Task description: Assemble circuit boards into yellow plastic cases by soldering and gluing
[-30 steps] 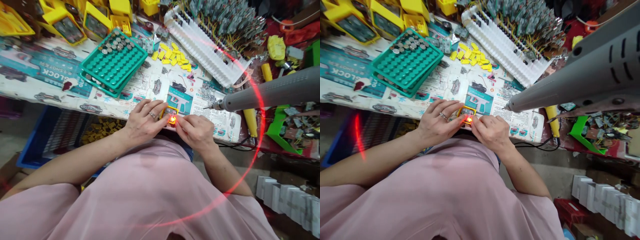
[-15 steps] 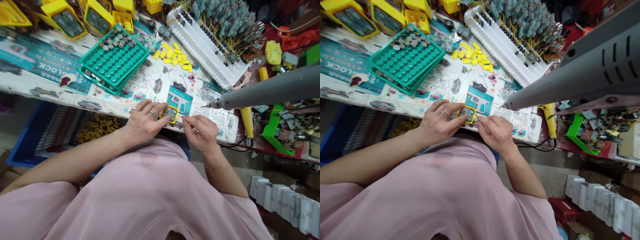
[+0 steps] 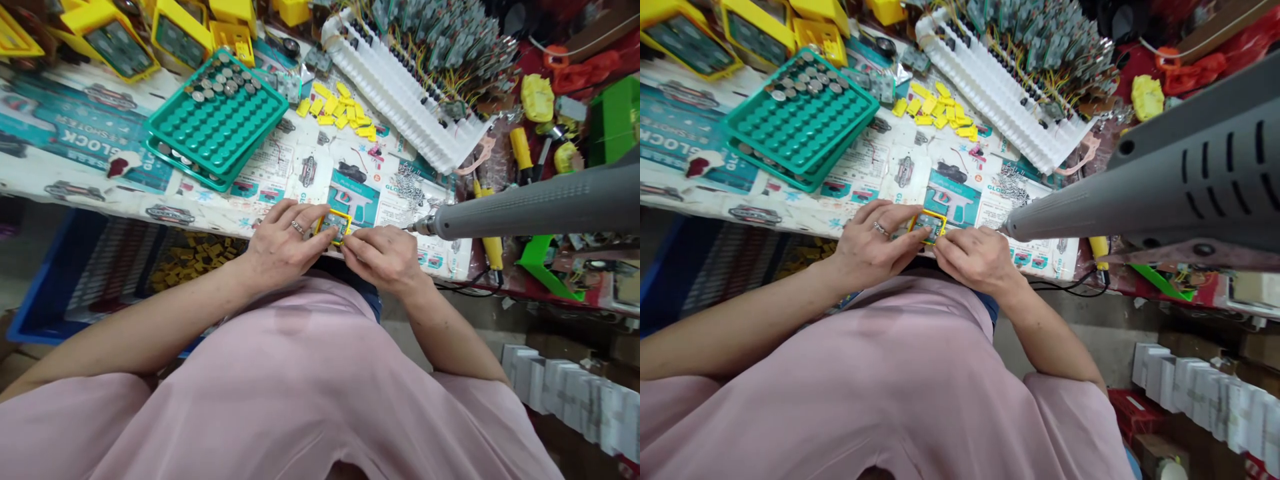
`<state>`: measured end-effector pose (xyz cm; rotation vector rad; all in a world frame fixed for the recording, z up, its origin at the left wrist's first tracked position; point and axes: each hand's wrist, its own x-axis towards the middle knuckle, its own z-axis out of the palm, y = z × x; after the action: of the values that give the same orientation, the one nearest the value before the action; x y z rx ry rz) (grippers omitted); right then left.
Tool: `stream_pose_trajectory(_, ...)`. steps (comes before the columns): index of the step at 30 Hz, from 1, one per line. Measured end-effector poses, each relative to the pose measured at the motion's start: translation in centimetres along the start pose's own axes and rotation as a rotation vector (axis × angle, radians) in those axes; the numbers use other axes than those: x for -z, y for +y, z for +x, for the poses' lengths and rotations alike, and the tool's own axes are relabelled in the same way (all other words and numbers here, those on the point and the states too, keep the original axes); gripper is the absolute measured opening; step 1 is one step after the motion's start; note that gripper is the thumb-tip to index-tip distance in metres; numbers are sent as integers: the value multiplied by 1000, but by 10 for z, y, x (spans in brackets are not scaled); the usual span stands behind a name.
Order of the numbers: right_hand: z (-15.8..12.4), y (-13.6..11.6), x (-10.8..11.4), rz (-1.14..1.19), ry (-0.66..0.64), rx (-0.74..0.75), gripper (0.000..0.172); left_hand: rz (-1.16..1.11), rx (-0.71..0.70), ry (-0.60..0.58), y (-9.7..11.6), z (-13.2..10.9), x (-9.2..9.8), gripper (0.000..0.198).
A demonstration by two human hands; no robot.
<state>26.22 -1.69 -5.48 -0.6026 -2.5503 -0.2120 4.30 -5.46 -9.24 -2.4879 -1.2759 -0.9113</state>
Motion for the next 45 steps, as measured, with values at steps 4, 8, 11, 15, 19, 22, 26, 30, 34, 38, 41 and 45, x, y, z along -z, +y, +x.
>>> stream_pose_trajectory(4, 2, 4, -3, 70, 21, 33, 3, 3, 1, 2, -1, -1, -1, 20)
stream_pose_trajectory(8, 1, 1, -10, 83, -13, 7, 7, -12, -13, -11, -3, -2, 0, 22)
stream_pose_trajectory(11, 1, -8, -7, 16, -28, -5, 13, -41, -65, 19, -3, 1, 6, 25)
stream_pose_trajectory(15, -1, -6, 17, 84, 343, 44, 13, 8, -93, -15, -8, 3, 7, 25)
stream_pose_trajectory(19, -8, 23, 53, -114, 871, -386, 35, 16, -127, 33, -13, 4, 1, 23)
stream_pose_trajectory(22, -4, 51, 67, 73, 397, -557, 76, 40, -133, 38, -13, 3, 1, 22)
stream_pose_trajectory(26, 18, 66, 65, 675, -14, -432, 79, 75, -119, 43, -12, 3, 2, 22)
stream_pose_trajectory(30, 41, 59, 50, 635, 296, -546, 47, 78, -110, 33, -10, 3, 4, 21)
stream_pose_trajectory(34, 53, 59, 34, 422, 522, -644, 31, 75, -108, 42, -8, 3, 5, 21)
stream_pose_trajectory(38, 58, 61, 25, 133, 545, -778, 46, 89, -101, 48, -8, 2, 4, 20)
stream_pose_trajectory(41, 59, 59, 21, -12, 523, -821, 69, 86, -91, 42, -8, 1, 3, 21)
stream_pose_trajectory(45, 58, 59, 18, -52, 549, -830, 76, 85, -79, 32, -9, 0, 1, 22)
